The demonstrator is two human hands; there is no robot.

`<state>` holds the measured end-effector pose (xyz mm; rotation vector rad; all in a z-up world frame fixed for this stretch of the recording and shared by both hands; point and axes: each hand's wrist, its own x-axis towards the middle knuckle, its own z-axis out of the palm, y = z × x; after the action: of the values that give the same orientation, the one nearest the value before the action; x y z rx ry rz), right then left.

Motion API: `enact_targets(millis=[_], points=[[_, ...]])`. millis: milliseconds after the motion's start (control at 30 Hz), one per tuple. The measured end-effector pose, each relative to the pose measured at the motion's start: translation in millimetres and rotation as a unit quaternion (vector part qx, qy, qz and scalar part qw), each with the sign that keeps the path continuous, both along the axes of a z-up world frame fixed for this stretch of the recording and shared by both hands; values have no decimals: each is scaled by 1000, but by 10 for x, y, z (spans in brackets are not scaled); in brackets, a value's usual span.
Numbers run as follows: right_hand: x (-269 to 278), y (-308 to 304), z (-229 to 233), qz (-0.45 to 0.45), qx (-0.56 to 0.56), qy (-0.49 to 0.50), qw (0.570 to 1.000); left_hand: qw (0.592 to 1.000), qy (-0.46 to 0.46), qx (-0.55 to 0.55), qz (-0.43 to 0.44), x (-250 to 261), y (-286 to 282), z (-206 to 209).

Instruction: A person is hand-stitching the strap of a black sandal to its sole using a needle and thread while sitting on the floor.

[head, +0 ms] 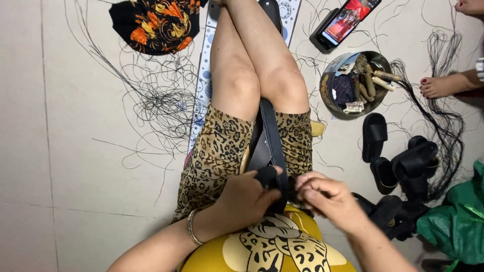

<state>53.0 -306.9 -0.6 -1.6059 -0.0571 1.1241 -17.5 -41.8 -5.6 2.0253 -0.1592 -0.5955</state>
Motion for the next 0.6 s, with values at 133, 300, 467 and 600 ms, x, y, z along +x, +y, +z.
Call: enact_targets(millis=[133, 300, 467, 600], points=[[-268, 122, -25, -117, 94, 127, 980, 957, -80, -133, 247, 30, 17, 100], [-129, 40, 202, -25, 128, 180, 975, 932, -157, -163, 285, -80, 17, -117], [98, 471, 453, 170, -31, -101, 980, 878, 26, -368, 305, -75, 290, 153], [-35, 739, 306, 187, -52, -313, 930, 873, 49, -419, 246, 71, 272, 502]])
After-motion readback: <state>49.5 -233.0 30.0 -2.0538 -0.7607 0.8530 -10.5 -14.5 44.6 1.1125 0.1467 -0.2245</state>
